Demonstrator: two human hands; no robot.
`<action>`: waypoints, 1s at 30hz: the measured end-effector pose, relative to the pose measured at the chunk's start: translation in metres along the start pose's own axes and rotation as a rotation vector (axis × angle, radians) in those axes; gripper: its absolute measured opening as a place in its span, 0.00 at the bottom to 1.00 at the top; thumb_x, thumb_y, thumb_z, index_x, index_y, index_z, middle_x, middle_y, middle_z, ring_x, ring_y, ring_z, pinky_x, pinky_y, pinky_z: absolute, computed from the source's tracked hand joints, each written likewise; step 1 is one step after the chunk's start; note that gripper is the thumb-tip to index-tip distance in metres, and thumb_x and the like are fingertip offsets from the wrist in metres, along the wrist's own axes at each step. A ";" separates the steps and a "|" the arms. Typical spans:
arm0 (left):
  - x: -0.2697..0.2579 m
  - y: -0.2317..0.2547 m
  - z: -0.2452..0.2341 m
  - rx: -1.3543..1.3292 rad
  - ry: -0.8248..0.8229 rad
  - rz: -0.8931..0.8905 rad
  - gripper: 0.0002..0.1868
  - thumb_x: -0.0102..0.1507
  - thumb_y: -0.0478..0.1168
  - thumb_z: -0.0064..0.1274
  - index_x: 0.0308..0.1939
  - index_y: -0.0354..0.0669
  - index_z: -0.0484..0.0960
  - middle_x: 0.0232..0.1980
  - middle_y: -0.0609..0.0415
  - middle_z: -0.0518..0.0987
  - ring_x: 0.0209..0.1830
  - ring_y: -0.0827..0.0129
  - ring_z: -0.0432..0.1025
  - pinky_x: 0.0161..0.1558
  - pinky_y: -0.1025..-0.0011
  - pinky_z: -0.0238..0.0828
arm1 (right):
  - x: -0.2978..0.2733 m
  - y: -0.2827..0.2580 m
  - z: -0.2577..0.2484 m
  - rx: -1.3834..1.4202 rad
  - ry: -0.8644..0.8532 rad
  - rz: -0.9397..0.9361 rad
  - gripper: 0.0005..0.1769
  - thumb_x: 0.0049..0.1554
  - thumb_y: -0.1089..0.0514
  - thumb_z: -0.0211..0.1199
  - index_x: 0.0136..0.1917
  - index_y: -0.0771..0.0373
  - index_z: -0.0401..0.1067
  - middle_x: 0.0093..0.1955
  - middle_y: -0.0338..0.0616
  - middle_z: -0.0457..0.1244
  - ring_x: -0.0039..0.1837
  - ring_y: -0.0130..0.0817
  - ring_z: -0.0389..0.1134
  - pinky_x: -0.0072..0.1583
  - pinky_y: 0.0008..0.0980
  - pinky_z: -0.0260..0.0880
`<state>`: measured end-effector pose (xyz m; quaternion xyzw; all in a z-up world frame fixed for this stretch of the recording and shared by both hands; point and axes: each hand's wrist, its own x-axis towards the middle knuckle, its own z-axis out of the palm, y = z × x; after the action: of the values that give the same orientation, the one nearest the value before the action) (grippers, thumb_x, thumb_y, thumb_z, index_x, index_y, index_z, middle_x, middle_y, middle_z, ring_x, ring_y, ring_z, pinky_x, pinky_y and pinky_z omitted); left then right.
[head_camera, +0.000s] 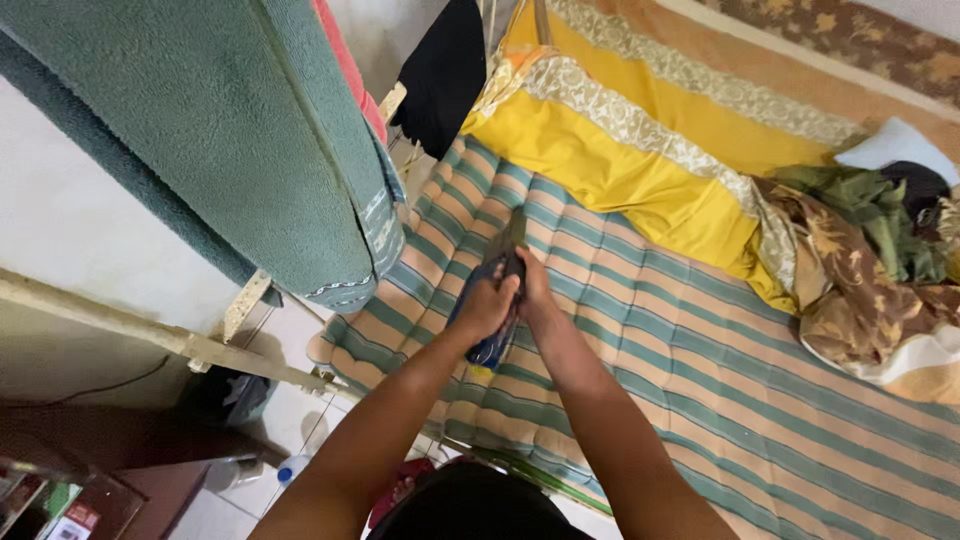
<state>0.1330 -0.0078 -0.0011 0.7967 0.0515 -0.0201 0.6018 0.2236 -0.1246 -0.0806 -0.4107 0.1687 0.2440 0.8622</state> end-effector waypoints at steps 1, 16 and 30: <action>0.006 0.003 -0.004 -0.022 0.045 0.058 0.29 0.66 0.59 0.43 0.31 0.35 0.80 0.21 0.45 0.77 0.22 0.56 0.76 0.28 0.57 0.69 | 0.007 -0.004 0.009 0.038 0.012 0.054 0.18 0.61 0.42 0.56 0.46 0.61 0.68 0.37 0.45 0.65 0.38 0.38 0.67 0.42 0.38 0.72; 0.008 0.005 -0.068 -0.265 0.071 -0.288 0.38 0.71 0.61 0.32 0.20 0.32 0.73 0.15 0.49 0.72 0.11 0.60 0.69 0.16 0.63 0.65 | 0.040 0.021 0.080 -0.258 0.125 0.125 0.27 0.58 0.33 0.52 0.43 0.61 0.66 0.29 0.52 0.59 0.25 0.49 0.59 0.26 0.47 0.59; -0.036 -0.005 -0.026 -0.037 -0.018 -0.132 0.37 0.69 0.60 0.33 0.19 0.34 0.77 0.16 0.45 0.75 0.16 0.56 0.74 0.28 0.58 0.72 | -0.001 0.024 0.020 -0.053 0.041 0.050 0.23 0.65 0.43 0.51 0.47 0.66 0.69 0.37 0.49 0.65 0.37 0.41 0.67 0.42 0.40 0.72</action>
<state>0.0964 0.0169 0.0049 0.7801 0.0987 -0.0657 0.6143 0.2113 -0.0957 -0.0836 -0.4338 0.1899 0.2613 0.8411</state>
